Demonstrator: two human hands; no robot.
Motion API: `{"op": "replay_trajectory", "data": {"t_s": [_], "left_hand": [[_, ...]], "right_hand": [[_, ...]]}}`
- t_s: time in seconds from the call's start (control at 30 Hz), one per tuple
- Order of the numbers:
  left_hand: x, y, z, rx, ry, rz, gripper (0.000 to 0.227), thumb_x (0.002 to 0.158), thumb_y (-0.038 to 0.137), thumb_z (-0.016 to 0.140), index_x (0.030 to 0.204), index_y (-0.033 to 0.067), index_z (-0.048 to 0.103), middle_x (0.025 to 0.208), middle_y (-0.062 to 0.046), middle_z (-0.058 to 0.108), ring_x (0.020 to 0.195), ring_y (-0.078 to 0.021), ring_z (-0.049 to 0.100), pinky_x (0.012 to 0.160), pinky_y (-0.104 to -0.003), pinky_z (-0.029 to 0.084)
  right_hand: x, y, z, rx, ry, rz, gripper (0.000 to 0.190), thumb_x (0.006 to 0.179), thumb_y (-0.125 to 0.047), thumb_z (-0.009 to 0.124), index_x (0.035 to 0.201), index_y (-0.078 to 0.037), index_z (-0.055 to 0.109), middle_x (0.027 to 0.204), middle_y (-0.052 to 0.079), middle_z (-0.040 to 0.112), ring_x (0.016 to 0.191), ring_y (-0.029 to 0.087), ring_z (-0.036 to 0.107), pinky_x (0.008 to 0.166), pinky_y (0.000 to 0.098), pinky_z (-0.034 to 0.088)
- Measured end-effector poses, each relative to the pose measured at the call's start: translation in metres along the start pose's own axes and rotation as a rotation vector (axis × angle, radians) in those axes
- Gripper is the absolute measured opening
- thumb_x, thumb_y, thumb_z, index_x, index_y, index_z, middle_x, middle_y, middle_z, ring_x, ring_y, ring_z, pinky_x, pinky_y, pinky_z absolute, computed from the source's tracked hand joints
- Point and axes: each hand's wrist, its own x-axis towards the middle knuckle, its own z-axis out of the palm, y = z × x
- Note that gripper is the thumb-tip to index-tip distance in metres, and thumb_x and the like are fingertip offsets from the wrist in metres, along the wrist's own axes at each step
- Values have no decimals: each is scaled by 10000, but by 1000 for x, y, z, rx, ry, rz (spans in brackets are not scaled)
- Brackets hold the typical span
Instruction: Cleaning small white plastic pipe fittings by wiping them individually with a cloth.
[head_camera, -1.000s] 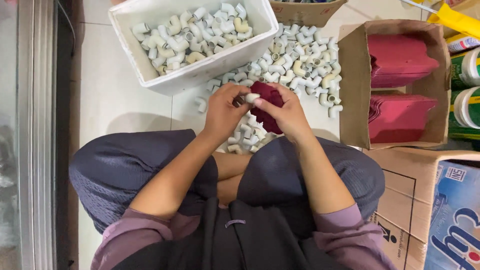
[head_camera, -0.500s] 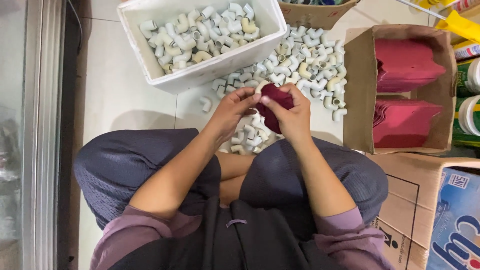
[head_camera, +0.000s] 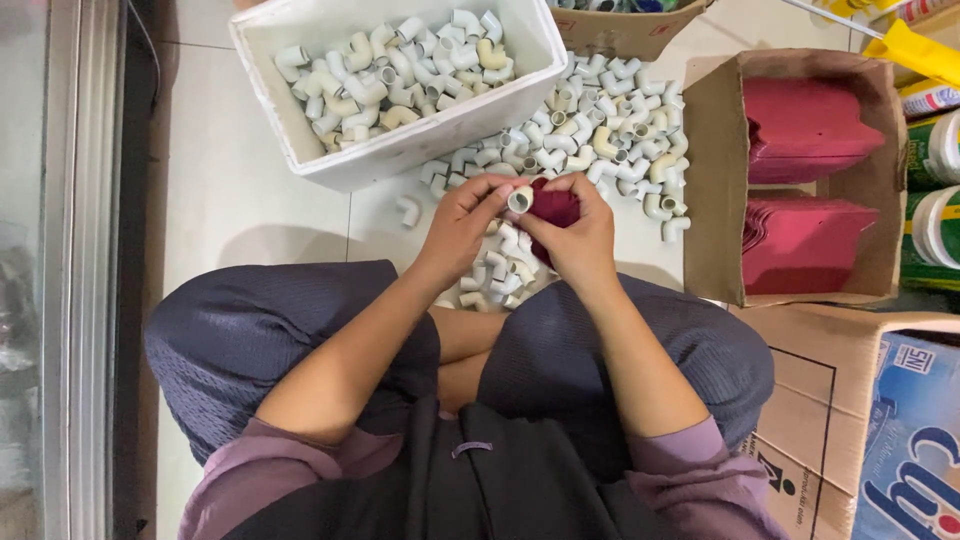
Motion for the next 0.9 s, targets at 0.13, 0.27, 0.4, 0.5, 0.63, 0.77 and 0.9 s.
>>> {"op": "replay_trajectory", "data": {"t_s": [0.13, 0.27, 0.4, 0.5, 0.63, 0.77, 0.9], "left_hand": [[7, -9, -8, -2, -122, -158, 253, 1076, 245, 552, 1064, 53, 717, 867, -71, 716, 778, -137, 709, 760, -302, 591], [3, -5, -2, -59, -173, -242, 204, 1051, 250, 584, 1031, 50, 618, 680, -147, 645, 481, -172, 629, 482, -256, 544], [3, 0, 0, -118, -107, -274, 207, 1059, 206, 468, 988, 62, 598, 666, -160, 646, 479, -215, 652, 496, -256, 510], [0, 5, 0, -89, -54, -190, 196, 1052, 242, 559, 1045, 58, 626, 739, -171, 685, 563, -209, 708, 576, -247, 537], [0, 3, -3, -4, 29, -80, 242, 1048, 238, 625, 1169, 32, 663, 958, -104, 691, 820, -220, 761, 802, -347, 610], [-7, 25, 5, 361, 99, 34, 272, 1017, 217, 683, 1178, -1, 658, 1007, -163, 696, 937, -285, 751, 827, -415, 588], [-5, 41, 0, 583, 137, 166, 226, 1007, 137, 670, 1178, -9, 655, 983, -221, 674, 946, -367, 691, 849, -481, 543]], "right_hand": [[2, -13, -7, -12, -114, -167, 570, 648, -144, 1002, 1101, -102, 659, 1050, 116, 675, 987, 223, 615, 904, 362, 433], [2, -10, -8, 90, -301, -159, 554, 668, -149, 1003, 1125, -71, 700, 1046, 105, 718, 980, 170, 648, 953, 375, 496], [3, -17, -8, 234, -188, 34, 336, 763, -104, 916, 999, -45, 685, 800, 100, 694, 720, 182, 674, 731, 331, 562], [6, -6, -13, 186, -98, 49, 276, 793, -146, 928, 941, -71, 707, 728, 42, 671, 684, 97, 593, 684, 259, 523], [-1, 1, -10, 69, -58, -139, 256, 826, -171, 914, 956, -70, 717, 849, 99, 694, 769, 158, 630, 744, 330, 523], [2, -18, -11, -170, -56, -559, 367, 1077, -355, 585, 1322, -83, 616, 1185, 153, 538, 1114, 372, 621, 967, 482, 494], [-3, -32, -12, -464, -83, -624, 270, 1090, -215, 581, 1325, -120, 675, 1131, 150, 547, 1017, 436, 662, 868, 495, 556]]}}
